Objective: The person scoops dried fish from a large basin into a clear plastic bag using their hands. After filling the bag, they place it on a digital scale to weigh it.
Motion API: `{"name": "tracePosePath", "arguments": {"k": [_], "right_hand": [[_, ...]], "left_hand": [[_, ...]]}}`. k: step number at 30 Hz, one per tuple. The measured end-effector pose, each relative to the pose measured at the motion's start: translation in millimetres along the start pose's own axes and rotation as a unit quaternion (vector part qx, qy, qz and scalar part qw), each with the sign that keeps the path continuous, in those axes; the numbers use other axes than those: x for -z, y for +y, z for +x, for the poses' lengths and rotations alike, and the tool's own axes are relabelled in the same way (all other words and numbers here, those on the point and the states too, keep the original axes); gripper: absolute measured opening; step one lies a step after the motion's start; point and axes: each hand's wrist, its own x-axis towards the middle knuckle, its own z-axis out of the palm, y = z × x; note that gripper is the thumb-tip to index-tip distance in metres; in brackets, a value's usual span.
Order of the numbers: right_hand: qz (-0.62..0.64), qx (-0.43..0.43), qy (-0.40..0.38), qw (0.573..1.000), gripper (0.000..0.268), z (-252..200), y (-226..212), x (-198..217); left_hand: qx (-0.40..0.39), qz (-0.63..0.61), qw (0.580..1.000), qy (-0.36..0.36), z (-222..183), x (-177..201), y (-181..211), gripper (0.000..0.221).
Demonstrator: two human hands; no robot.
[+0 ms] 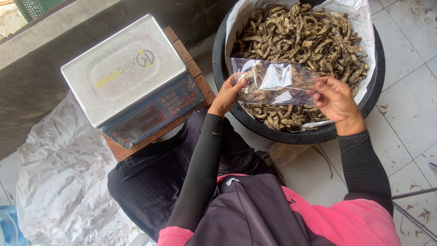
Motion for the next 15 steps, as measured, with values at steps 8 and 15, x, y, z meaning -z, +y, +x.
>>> {"name": "tracePosePath", "arguments": {"k": [8, 15], "right_hand": [[-0.127, -0.046, -0.024, 0.991, 0.024, 2.2, -6.2, -24.1], [-0.380, -0.022, -0.174, 0.908, 0.035, 7.4, -18.6, -65.6]], "left_hand": [[0.022, -0.010, 0.999, -0.025, 0.7, 6.0, -7.0, 0.053], [0.053, -0.065, 0.992, -0.093, -6.4, -3.3, -10.2, 0.050]]}}
